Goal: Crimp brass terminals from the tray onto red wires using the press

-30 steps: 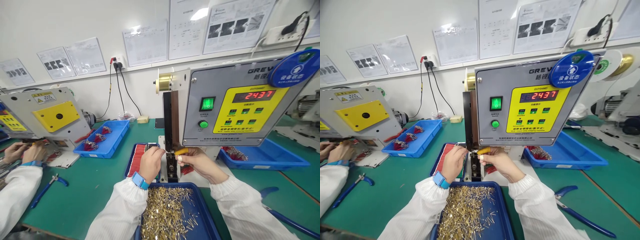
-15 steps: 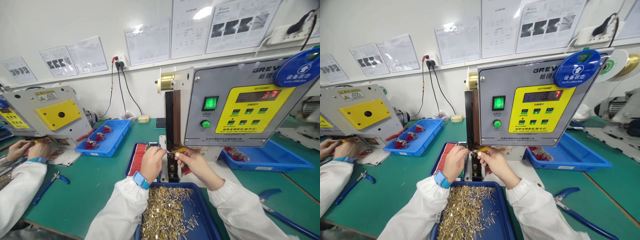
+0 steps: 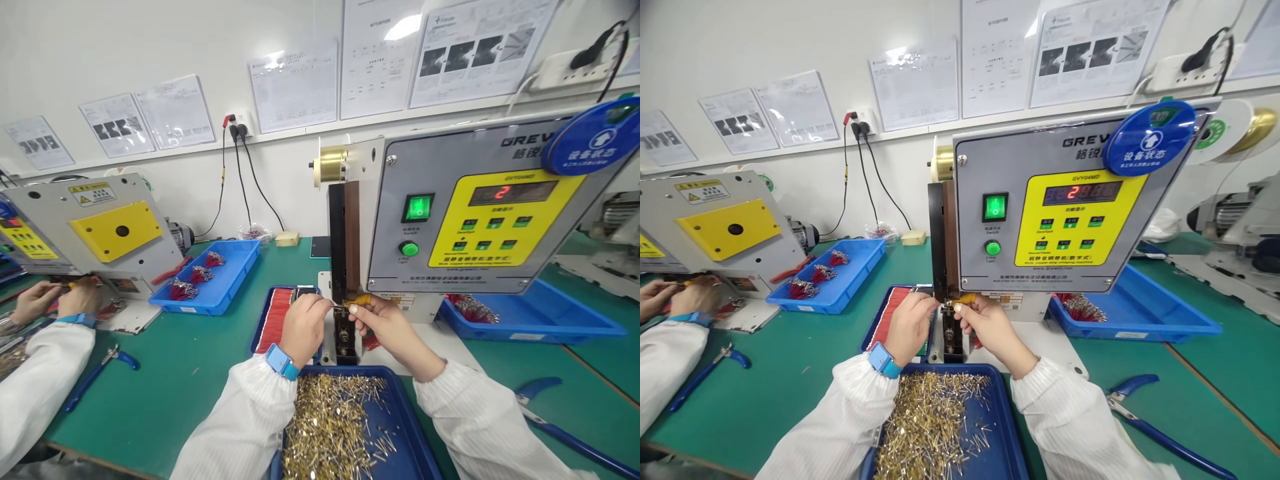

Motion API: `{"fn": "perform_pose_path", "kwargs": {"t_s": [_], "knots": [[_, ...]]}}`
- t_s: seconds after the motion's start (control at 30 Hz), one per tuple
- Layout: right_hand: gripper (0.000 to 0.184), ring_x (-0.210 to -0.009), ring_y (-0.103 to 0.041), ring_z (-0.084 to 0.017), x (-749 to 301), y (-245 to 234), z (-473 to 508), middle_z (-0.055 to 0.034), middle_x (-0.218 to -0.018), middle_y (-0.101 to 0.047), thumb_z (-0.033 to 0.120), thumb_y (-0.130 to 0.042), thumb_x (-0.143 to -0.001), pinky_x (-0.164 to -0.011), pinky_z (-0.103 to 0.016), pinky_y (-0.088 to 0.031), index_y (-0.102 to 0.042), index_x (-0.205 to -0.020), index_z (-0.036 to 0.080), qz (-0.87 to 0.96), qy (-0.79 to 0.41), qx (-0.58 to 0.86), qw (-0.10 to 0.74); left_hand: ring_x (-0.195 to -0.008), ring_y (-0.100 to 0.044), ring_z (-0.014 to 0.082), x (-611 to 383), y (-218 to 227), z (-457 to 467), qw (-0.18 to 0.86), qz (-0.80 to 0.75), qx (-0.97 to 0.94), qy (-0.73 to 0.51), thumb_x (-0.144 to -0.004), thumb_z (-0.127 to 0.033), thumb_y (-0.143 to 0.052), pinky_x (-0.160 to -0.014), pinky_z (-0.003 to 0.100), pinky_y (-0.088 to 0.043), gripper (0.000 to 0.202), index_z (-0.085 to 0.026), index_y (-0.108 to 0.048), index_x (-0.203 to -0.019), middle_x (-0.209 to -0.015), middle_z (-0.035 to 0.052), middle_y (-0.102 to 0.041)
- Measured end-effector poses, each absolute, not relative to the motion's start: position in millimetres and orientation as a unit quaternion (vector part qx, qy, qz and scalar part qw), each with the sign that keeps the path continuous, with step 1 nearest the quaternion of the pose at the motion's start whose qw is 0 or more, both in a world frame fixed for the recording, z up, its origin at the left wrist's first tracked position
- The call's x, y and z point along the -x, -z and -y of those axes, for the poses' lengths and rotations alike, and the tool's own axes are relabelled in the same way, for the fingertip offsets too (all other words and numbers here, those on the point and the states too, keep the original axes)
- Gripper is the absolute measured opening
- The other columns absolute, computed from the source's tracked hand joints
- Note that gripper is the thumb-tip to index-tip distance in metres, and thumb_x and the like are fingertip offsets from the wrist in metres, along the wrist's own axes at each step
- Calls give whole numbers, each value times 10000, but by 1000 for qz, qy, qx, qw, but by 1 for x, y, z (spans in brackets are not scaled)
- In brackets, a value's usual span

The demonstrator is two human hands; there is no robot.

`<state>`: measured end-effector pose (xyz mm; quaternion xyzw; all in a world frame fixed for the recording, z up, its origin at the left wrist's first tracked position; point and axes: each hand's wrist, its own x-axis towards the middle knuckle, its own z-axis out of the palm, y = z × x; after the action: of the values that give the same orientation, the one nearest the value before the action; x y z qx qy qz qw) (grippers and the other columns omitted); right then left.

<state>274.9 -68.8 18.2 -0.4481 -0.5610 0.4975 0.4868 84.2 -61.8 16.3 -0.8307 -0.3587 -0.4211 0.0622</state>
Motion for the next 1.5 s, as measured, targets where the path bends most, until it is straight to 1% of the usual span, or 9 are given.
{"fn": "perform_pose_path", "kwargs": {"t_s": [0.2,0.37,0.53,0.73,0.93,1.07,1.17,1.27,1.5], "knots": [[394,-539,-513,-124,-276,-16,69,-19,-642,-591,548,-657,-742,-533,-282,-427,-572,-750,163,559,-501,460,475,-893,-580,194,-84,-18,63,65,358,833,418,-923,-94,-414,-775,324,-511,243,-177,-633,-985,-934,74,-633],[387,-540,-513,-124,-276,-15,69,-30,-688,-606,543,-652,-745,-543,-289,-432,-565,-755,166,558,-499,463,475,-894,-580,195,-85,-18,63,64,357,832,419,-924,-92,-413,-776,324,-510,239,-176,-629,-986,-932,72,-634],[375,-525,-507,-130,-276,-17,70,-12,-606,-567,539,-630,-766,-520,-280,-413,-573,-739,170,562,-493,474,466,-899,-580,195,-85,-17,63,61,361,831,418,-924,-93,-408,-782,324,-509,249,-186,-630,-987,-943,72,-631],[363,-522,-509,-130,-275,-17,70,-13,-607,-574,530,-632,-765,-526,-287,-422,-570,-735,174,562,-490,472,470,-889,-574,191,-84,-16,62,62,355,833,419,-920,-90,-409,-773,320,-505,252,-185,-633,-990,-931,73,-627],[378,-505,-500,-124,-275,-18,71,-7,-591,-562,542,-635,-755,-524,-285,-416,-567,-730,171,569,-487,461,475,-904,-537,191,-85,-19,63,77,354,819,445,-906,-71,-414,-783,332,-479,282,-190,-655,-992,-949,75,-612],[379,-515,-501,-124,-275,-18,71,-18,-629,-584,541,-644,-739,-530,-288,-425,-560,-738,172,565,-489,459,482,-866,-508,186,-84,-20,64,100,349,807,467,-901,-44,-410,-760,328,-457,316,-199,-670,-993,-892,67,-595],[384,-491,-485,-120,-272,-18,71,-7,-604,-565,552,-635,-742,-502,-280,-410,-549,-732,178,557,-483,464,491,-856,-514,183,-84,-20,64,99,352,806,465,-928,-97,-429,-758,324,-457,268,-200,-668,-992,-875,63,-604],[389,-457,-455,-110,-268,-17,72,3,-589,-548,564,-633,-732,-459,-268,-384,-537,-722,187,547,-471,473,505,-867,-526,186,-85,-20,63,91,358,809,457,-946,-159,-455,-773,330,-462,213,-188,-666,-951,-876,64,-622],[362,-464,-454,-111,-265,-17,73,-4,-624,-558,544,-631,-717,-447,-268,-387,-532,-723,196,548,-462,476,510,-885,-514,190,-84,-18,62,83,361,814,447,-953,-157,-447,-780,335,-455,214,-183,-659,-955,-882,64,-621]]}}
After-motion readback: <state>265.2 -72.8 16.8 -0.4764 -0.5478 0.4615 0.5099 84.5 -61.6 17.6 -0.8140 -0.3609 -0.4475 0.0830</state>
